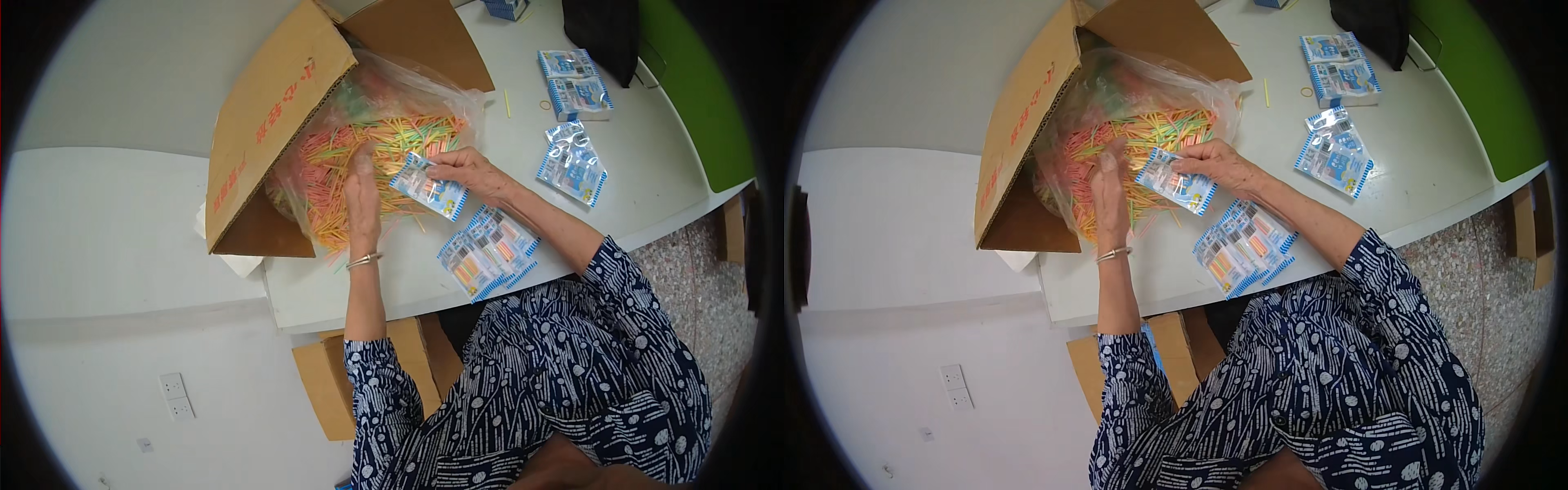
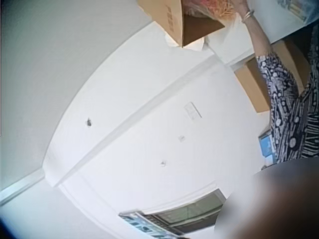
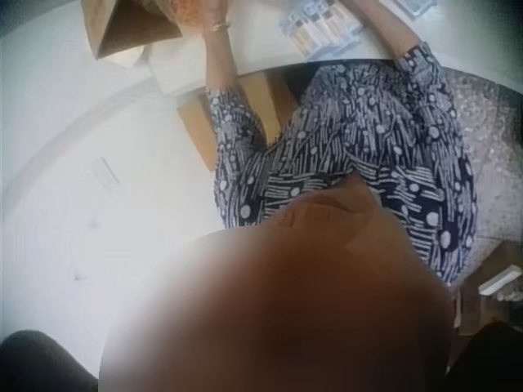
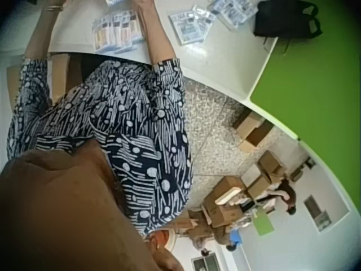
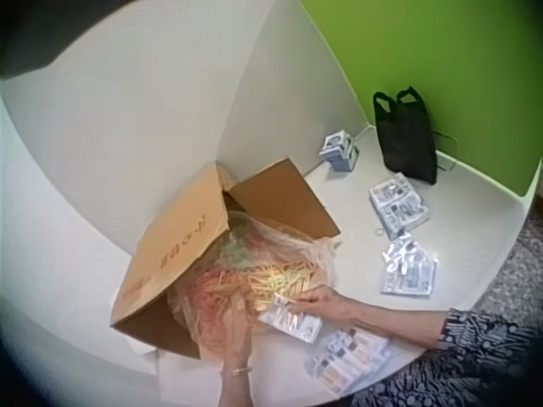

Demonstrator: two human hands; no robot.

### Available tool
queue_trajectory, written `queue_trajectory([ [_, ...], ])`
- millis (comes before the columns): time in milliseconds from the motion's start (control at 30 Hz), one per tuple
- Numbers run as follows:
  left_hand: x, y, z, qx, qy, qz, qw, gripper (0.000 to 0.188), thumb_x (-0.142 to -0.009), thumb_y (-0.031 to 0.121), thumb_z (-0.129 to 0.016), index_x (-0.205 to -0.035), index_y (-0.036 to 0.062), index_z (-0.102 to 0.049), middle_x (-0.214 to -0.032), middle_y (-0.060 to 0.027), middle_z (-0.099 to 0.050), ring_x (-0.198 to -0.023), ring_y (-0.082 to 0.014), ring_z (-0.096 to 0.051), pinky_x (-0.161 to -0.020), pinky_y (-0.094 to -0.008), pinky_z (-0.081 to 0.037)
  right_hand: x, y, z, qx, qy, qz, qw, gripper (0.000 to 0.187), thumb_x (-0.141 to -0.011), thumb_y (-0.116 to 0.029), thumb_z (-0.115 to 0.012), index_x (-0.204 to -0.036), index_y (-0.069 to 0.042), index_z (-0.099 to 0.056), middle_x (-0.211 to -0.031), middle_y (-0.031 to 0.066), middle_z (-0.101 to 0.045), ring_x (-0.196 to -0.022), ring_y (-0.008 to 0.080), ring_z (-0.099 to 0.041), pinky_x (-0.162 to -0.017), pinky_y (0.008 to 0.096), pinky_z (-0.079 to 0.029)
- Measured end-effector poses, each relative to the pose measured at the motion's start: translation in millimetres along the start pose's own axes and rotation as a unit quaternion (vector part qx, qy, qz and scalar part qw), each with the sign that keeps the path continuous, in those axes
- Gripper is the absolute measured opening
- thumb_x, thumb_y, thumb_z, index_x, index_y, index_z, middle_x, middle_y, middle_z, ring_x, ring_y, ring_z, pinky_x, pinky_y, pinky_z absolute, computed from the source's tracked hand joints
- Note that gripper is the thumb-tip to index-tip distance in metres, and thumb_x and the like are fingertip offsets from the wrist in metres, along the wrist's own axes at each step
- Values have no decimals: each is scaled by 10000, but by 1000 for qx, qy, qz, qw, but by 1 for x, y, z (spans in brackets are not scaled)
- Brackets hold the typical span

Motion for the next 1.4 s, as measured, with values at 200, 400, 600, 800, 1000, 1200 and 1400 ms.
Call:
queue_trajectory([
  [200, 26, 9, -22, 19, -98, -13, 995, 321, -948, 174, -469, -1205, -13, -516, -1104, -82, -582, -1005, -155, -538, -885, -271, -410, -1, 0, -11, -67, 15, 2, 998, 321, -876, -177, -626, -1119, 32, -602, -923, 32, -663, -817, 64, -613, -727, 207, -496],
  [400, 32, 19, -25, -21, -112, -57, 992, 329, -904, 80, -508, -1223, 0, -495, -1134, -113, -586, -1029, -191, -563, -873, -290, -443, 7, -8, -12, -46, -8, -5, 999, 295, -856, -195, -649, -1072, 5, -637, -901, 31, -663, -780, 55, -605, -696, 202, -491],
  [600, 32, 20, -26, 93, -77, -54, 991, 355, -842, -6, -570, -1191, -6, -505, -1123, -115, -589, -1075, -184, -555, -899, -284, -444, 18, -14, -17, 100, -71, -48, 991, 231, -827, -182, -673, -964, 5, -684, -828, 3, -666, -701, 26, -557, -610, 189, -438],
  [800, 36, 17, -21, 62, -147, 4, 987, 328, -827, 12, -610, -1145, -20, -533, -1057, -87, -605, -964, -137, -572, -841, -257, -461, 29, -29, -27, 185, -70, -17, 980, 218, -815, -202, -693, -920, -11, -697, -710, -40, -621, -616, 0, -475, -533, 195, -377],
  [1000, 44, 26, -23, 54, -161, 29, 985, 302, -813, 31, -633, -1100, -13, -552, -949, -48, -613, -850, -100, -566, -756, -233, -462, 28, -10, -27, 197, -101, -59, 973, 256, -815, -282, -688, -788, -28, -697, -614, -17, -591, -537, 28, -462, -481, 234, -358],
  [1200, 55, 25, -24, 43, -197, 55, 978, 282, -807, 30, -627, -1066, -5, -520, -863, -40, -602, -774, -73, -538, -698, -213, -443, 37, -2, -33, 256, -127, -102, 953, 380, -807, -383, -679, -694, -20, -669, -537, -11, -542, -488, 49, -439, -441, 264, -328],
  [1400, 64, 23, -21, 63, -207, 47, 975, 299, -812, 12, -610, -1086, 10, -491, -887, -44, -597, -783, -66, -527, -687, -207, -432, 46, -27, -50, 353, -183, -110, 911, 320, -827, -295, -661, -751, 15, -650, -594, 9, -578, -501, 52, -457, -438, 247, -353],
])
Point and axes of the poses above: each hand's wrist, its own x-axis away from the middle knuckle, its own z-axis out of the back of the hand, y = z × x, the point moved 5 cm from there along -x, towards the middle knuckle
